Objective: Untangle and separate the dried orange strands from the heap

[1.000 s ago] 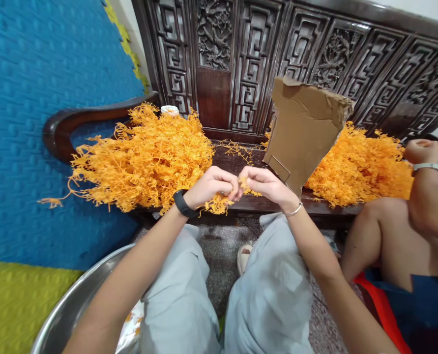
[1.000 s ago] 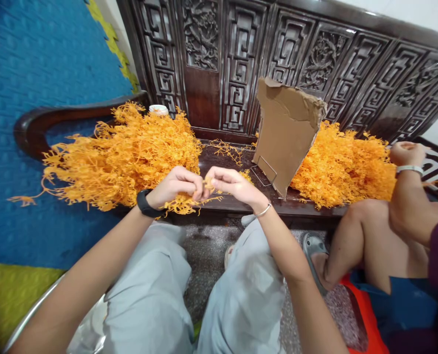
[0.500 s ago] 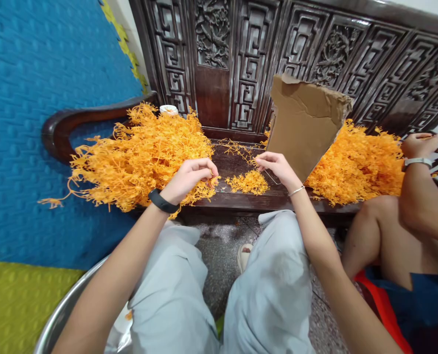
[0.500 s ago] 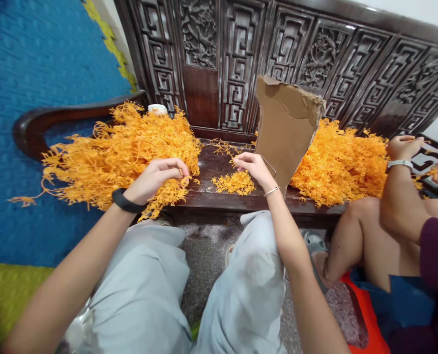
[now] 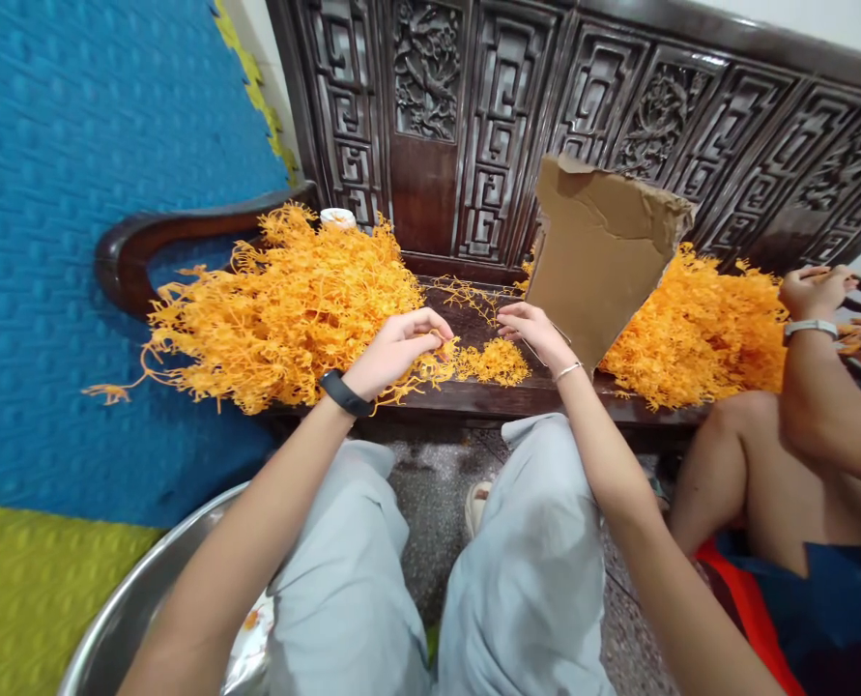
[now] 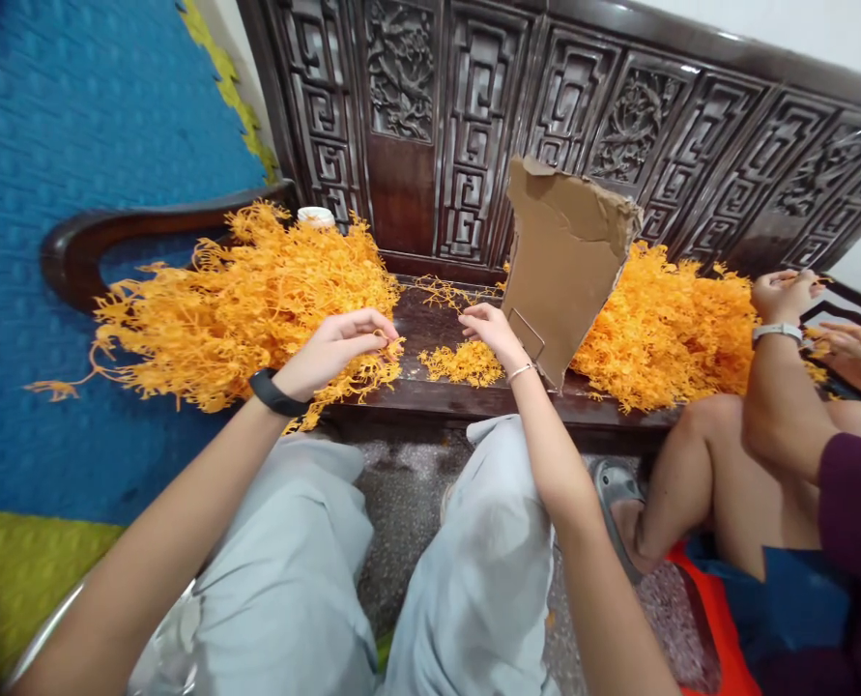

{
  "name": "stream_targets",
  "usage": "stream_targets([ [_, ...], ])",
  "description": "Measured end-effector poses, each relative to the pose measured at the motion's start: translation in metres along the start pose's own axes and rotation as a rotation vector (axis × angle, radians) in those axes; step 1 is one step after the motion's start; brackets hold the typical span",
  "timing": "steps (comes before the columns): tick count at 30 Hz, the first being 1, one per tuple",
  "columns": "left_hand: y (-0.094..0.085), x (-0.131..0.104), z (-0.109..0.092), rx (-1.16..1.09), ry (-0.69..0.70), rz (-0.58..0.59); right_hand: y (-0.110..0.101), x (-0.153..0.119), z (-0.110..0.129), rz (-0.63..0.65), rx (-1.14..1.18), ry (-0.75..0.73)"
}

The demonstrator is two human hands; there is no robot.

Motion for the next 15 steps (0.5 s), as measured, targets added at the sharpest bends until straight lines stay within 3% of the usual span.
stream_targets([
  [5, 0.004, 0.002, 0.001, 0.011, 0.005, 0.007, 0.021, -0.059, 0.043, 0.215, -0.017, -0.34],
  [10, 0.008, 0.002, 0.002, 0.016, -0.005, 0.045, 0.056, -0.098, 0.052, 0.341, -0.21, -0.439],
  [15, 0.013, 0.002, 0.0, 0.009, 0.014, 0.082, 0.075, -0.111, 0.051, 0.223, -0.466, -0.544],
])
Point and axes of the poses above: each hand's wrist, its own x-axis towards the middle knuckle, its own y-axis out of the palm, z = x × y, the point moved 8 cm from there along x, towards the middle knuckle, and after that the axes turned 14 degrees about y, right-handed, at the moved point
